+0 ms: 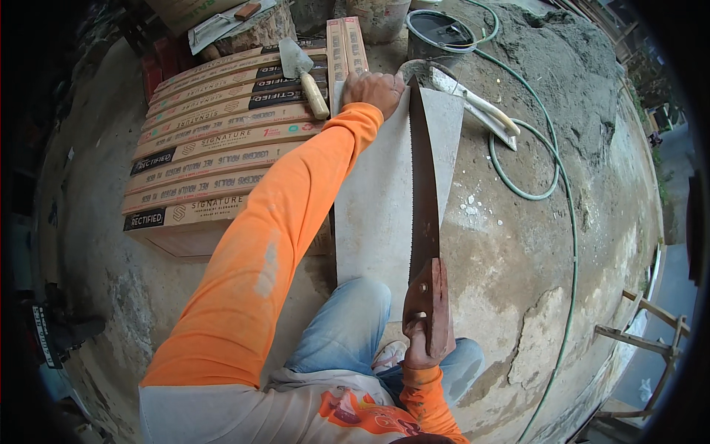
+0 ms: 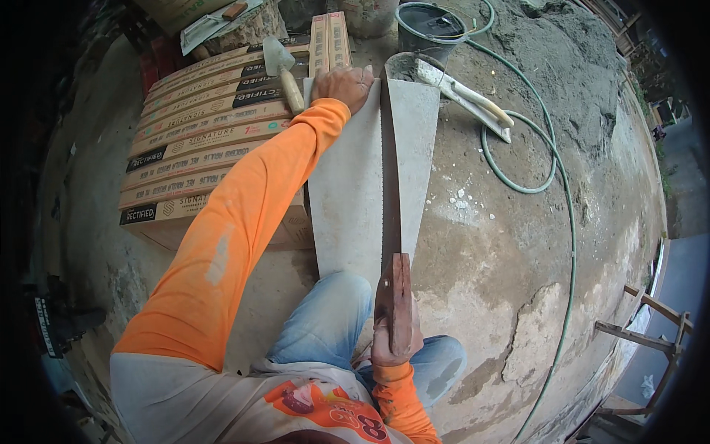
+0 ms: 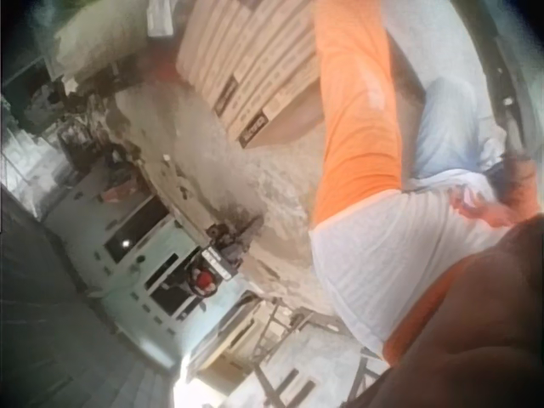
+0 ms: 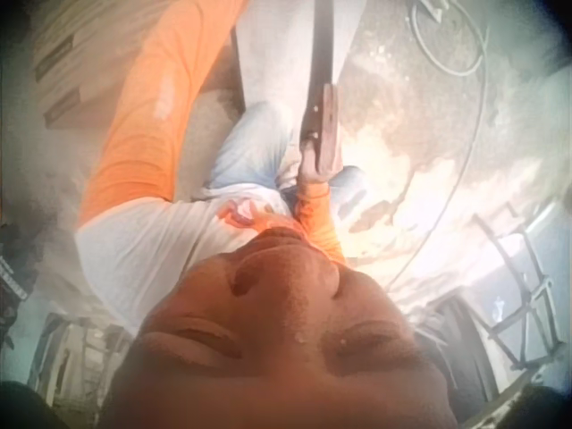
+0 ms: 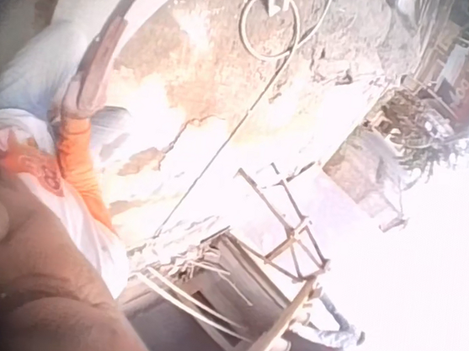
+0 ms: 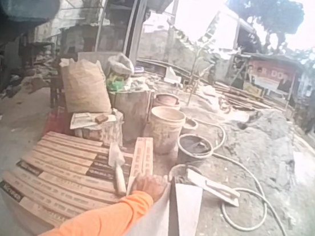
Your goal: The person saws a tile by hand while holding it steady on a stack of boxes.
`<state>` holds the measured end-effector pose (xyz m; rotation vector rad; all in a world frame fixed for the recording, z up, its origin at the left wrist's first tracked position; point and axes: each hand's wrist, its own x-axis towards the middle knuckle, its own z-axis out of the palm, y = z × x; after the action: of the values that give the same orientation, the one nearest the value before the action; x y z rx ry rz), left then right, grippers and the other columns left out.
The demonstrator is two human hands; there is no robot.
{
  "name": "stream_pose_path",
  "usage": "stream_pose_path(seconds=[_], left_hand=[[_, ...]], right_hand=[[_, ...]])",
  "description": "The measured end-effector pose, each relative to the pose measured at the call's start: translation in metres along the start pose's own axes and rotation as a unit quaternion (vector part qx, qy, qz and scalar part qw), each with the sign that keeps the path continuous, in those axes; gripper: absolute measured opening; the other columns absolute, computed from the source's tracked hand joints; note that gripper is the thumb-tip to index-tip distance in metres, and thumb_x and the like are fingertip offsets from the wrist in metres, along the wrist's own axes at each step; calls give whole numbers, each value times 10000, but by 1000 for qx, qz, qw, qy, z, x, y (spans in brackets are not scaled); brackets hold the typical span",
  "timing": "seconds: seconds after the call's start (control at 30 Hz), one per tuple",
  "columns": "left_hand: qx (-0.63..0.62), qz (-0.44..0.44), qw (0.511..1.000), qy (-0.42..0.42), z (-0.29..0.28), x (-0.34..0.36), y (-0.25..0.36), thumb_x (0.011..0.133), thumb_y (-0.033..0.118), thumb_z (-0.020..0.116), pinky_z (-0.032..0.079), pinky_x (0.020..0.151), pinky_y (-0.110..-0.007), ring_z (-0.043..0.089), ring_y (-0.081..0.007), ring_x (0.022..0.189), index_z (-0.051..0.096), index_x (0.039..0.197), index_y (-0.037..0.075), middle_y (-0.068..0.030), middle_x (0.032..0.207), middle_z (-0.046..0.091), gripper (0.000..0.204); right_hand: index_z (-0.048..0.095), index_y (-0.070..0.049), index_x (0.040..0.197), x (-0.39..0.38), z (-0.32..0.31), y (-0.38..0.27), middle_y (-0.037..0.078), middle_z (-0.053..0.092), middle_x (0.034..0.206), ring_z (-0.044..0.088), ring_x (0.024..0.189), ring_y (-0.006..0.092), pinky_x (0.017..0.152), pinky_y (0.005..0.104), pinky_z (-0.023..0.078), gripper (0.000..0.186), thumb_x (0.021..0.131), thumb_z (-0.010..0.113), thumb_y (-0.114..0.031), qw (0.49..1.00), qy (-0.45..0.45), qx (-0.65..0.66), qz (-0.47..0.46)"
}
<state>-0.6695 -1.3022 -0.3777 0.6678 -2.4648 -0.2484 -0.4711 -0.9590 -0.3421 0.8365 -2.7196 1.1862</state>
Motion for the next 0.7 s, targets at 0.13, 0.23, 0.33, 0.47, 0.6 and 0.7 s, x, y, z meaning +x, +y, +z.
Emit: stream_pose_path(seconds=[0.13, 0.23, 0.33, 0.47, 0.6, 0.7], left_hand=[[17, 6, 999, -40, -4, -1, 3, 987, 379, 357, 401, 890, -461, 662, -293, 885, 727, 881, 102, -104, 894, 729, 474], [26, 4, 998, -49, -2, -1, 2, 988, 383, 356, 399, 892, -459, 661, -294, 884, 726, 889, 102, -105, 897, 728, 475], [31, -8, 999, -43, -9, -3, -4, 989, 387, 355, 397, 893, -456, 663, -293, 867, 723, 875, 103, -104, 883, 729, 478], [14, 6, 1000, -10, 0, 1, -3, 992, 384, 387, 416, 869, -484, 655, -330, 863, 703, 816, 98, -126, 851, 706, 461], [4, 12, 999, -41, -4, -2, 8, 991, 370, 356, 398, 894, -462, 664, -278, 897, 720, 862, 119, -92, 890, 729, 461], [21, 2, 999, -41, 3, 0, -1, 988, 365, 361, 400, 893, -459, 664, -283, 897, 724, 866, 122, -93, 895, 730, 454]], right_hand=[[592, 18, 1263, 66, 45, 43, 195, 664, 1113, 679, 955, 296, 806, 337, 521, 490, 774, 559, -5, 978, 23, 203, 48], [587, 19, 1265, 83, 51, 36, 204, 655, 1144, 674, 970, 309, 837, 334, 517, 489, 778, 581, -24, 980, 35, 194, 15], [565, -1, 1323, 21, 27, 24, 211, 606, 1280, 665, 1022, 334, 866, 325, 512, 607, 720, 511, 39, 989, 31, 141, -17], [540, -16, 1365, 5, -4, -4, 203, 601, 1296, 665, 1041, 326, 860, 316, 512, 707, 668, 458, 73, 990, -8, 133, 45], [563, 2, 1320, 68, 46, 39, 217, 644, 1183, 676, 997, 310, 838, 317, 517, 587, 738, 508, 48, 975, 20, 215, 52], [591, 15, 1263, 94, 54, 25, 226, 653, 1122, 681, 979, 316, 812, 336, 525, 472, 791, 576, -5, 976, 78, 196, -48]])
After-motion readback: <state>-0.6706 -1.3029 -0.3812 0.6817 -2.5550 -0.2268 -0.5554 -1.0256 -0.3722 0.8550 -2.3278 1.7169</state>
